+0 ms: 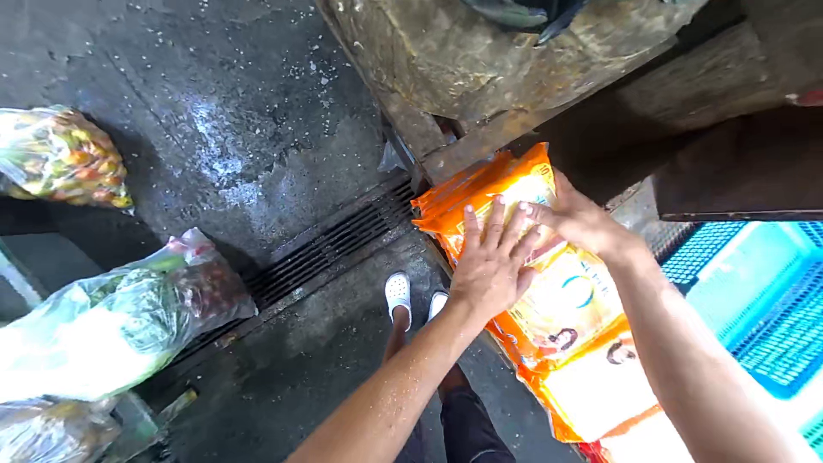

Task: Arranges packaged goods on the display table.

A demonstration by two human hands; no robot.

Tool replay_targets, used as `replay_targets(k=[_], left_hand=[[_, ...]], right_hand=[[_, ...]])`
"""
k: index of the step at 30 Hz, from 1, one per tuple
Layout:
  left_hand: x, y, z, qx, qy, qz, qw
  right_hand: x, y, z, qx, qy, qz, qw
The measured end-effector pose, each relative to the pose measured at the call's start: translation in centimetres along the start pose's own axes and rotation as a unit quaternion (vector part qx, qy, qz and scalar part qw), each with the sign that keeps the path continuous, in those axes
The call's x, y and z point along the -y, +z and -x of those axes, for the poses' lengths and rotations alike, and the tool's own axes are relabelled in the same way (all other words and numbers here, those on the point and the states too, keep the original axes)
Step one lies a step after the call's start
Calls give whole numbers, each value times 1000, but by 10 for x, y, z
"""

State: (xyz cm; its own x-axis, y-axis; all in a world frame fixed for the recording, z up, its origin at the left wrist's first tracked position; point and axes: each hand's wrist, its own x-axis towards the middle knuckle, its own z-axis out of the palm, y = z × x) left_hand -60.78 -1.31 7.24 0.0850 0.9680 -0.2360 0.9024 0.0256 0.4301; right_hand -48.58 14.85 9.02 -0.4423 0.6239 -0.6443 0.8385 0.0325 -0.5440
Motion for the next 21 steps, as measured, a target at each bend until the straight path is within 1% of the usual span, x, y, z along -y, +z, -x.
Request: replay_targets(k=[3,9,11,12,13,15,17,19,21], left_hand=[[4,-1,-3,-5,17,-17,1000],[-2,0,-7,-16,10,-49,999],[-4,0,-6,-5,5,-50,999],[-4,0,-5,-3,4,-49,999],[-3,0,-4,-4,3,-47,999],[-4,-4,-3,4,3,-43,999],[-5,-9,-4,12,2,-40,999],[-3,-9,-5,-15,6,-40,999],[-2,-6,-5,-47,12,-51,998]], right_hand=[[-5,11,-1,-57,-21,-3,998],[-13,4,-5,-79,-49,37,995],[-18,-4,1,-83,-62,56,993],[-21,-9,8,-104,-76,60,990],[-23,-14,20,-139,-91,64,984],[-25,-17,59,-216,-93,78,969],[-26,-5,104,-268,-94,114,952],[-26,25,143,-287,-95,159,940],[-35,63,165,-297,-95,200,929]])
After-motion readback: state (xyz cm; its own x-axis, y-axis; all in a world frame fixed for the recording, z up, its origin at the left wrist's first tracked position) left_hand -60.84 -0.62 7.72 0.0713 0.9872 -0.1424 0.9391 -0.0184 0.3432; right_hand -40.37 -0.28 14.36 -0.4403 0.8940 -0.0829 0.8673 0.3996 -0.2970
